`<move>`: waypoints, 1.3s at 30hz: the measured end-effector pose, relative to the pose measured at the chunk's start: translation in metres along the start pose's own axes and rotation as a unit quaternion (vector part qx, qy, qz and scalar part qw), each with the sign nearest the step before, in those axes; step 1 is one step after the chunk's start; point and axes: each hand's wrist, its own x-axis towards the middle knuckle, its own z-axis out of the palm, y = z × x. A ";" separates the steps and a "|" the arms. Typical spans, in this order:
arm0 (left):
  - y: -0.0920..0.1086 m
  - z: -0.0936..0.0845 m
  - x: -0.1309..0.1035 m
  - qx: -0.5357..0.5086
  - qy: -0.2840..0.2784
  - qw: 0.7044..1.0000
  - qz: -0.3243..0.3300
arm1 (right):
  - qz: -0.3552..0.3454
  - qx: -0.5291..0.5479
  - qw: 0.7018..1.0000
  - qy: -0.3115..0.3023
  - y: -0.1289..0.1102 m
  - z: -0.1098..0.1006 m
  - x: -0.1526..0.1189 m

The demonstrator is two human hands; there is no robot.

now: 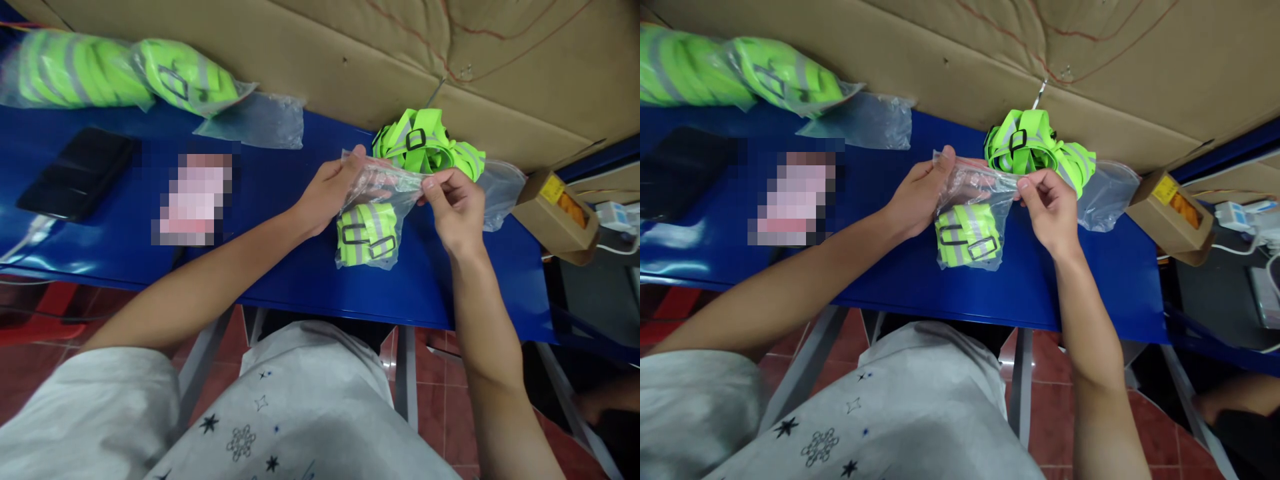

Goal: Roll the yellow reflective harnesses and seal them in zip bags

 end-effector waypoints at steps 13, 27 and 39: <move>-0.004 0.002 -0.003 -0.006 -0.033 0.999 0.011 | -0.004 0.022 1.000 0.006 0.001 0.009 -0.003; -0.014 0.000 -0.008 0.041 0.003 0.995 0.093 | -0.021 -0.025 0.999 -0.018 -0.008 0.008 -0.007; -0.017 -0.005 -0.004 0.061 -0.039 0.991 0.111 | -0.083 -0.068 0.994 -0.029 -0.011 0.008 -0.011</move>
